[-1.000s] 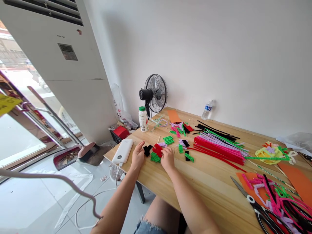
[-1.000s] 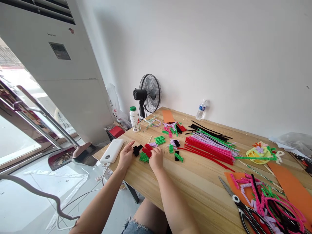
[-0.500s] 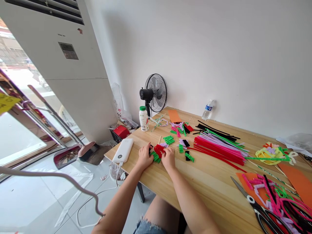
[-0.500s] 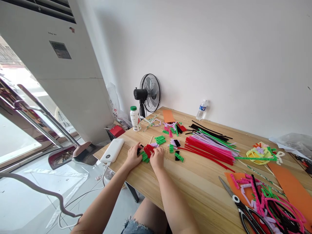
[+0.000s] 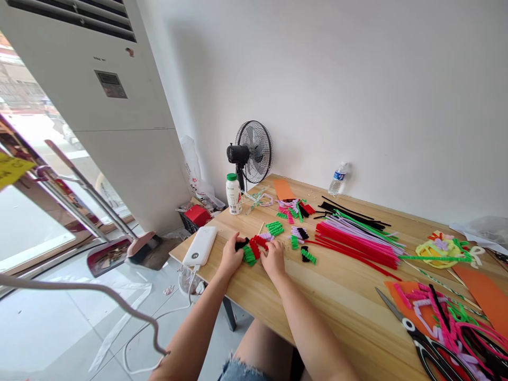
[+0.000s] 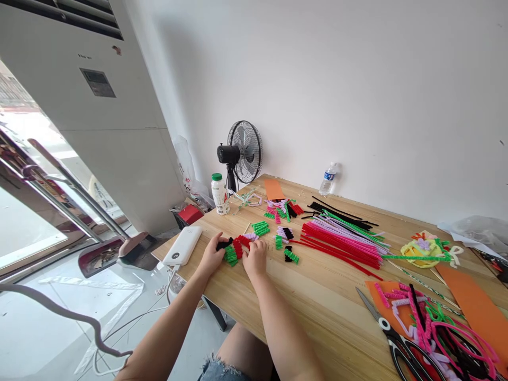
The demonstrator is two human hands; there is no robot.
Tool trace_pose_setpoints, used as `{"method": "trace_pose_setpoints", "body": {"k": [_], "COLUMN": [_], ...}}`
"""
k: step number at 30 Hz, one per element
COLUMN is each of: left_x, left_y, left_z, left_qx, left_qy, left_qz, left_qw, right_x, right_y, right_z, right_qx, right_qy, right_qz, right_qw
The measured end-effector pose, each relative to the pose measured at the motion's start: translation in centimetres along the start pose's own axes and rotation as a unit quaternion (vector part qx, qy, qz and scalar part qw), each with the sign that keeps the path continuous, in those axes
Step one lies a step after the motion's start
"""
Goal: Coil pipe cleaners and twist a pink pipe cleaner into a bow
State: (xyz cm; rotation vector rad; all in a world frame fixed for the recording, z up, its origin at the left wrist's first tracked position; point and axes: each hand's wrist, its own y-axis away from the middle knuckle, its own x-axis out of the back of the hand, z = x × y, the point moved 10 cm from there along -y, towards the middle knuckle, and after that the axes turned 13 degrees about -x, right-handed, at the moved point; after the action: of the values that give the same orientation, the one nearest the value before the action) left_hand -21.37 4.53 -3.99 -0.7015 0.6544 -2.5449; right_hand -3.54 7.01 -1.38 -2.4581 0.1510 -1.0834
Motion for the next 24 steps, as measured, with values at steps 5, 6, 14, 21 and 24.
{"method": "trace_pose_setpoints", "body": {"k": [5, 6, 14, 21, 24], "left_x": [0.8, 0.9, 0.6, 0.9, 1.9], "left_y": [0.3, 0.3, 0.2, 0.0, 0.3], "left_z": [-1.3, -1.1, 0.9, 0.2, 1.5], "left_qx": [0.073, 0.067, -0.051, -0.039, -0.060], "left_qy": [0.080, 0.070, -0.120, -0.126, -0.104], "left_qz": [0.043, 0.043, -0.010, 0.010, 0.035], "left_qw": [0.993, 0.994, 0.991, 0.991, 0.992], "right_x": [0.6, 0.7, 0.5, 0.0, 0.0], "right_y": [0.0, 0.0, 0.0, 0.0, 0.0], "right_z": [-0.3, -0.5, -0.4, -0.3, -0.2], "right_qx": [0.006, 0.008, 0.000, 0.005, 0.002], "right_qy": [-0.016, -0.021, -0.008, -0.008, -0.003], "right_qz": [0.014, 0.015, -0.002, -0.013, -0.012], "right_qw": [1.000, 1.000, 1.000, 1.000, 1.000]}}
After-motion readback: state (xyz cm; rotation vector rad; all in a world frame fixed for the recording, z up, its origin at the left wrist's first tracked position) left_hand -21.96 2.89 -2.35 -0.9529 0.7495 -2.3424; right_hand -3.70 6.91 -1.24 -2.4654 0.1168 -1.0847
